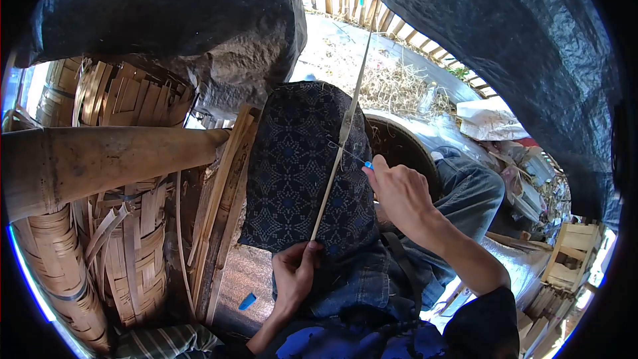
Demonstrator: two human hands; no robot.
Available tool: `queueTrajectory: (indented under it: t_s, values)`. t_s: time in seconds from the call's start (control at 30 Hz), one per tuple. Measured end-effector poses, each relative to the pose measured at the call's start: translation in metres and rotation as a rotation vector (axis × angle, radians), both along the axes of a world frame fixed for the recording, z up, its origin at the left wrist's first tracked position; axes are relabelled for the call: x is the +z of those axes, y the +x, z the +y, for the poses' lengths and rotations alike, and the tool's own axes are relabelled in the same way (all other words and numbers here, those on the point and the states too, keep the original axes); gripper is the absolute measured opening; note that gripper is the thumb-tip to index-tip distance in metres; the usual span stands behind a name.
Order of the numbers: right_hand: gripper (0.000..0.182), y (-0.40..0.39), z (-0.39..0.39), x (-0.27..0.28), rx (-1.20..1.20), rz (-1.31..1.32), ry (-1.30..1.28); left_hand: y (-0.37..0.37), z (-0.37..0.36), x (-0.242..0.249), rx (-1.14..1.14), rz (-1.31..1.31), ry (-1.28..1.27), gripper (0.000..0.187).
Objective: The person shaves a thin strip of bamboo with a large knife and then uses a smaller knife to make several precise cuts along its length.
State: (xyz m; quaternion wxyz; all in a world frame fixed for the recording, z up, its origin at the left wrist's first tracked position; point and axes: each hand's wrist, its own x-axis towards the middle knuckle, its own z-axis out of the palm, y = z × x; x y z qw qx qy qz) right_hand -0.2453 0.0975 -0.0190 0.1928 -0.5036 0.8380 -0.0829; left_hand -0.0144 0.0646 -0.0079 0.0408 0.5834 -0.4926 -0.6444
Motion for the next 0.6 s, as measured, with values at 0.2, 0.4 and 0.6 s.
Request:
queueTrajectory:
  t_s: [0.2, 0.4, 0.6]
  values:
    - [0.035, -0.010, 0.050, -0.013, -0.026, -0.162, 0.089, -0.002, 0.000, -0.001, -0.054, -0.016, -0.009, 0.026]
    - [0.040, -0.032, 0.100, 0.000, -0.697, -1.357, 0.180, 0.000, -0.002, -0.003, -0.047, 0.009, -0.074, 0.027]
    - [0.030, -0.016, 0.058, 0.014, -0.227, -0.672, -0.306, 0.000, -0.001, -0.003, -0.054, 0.012, -0.091, 0.028]
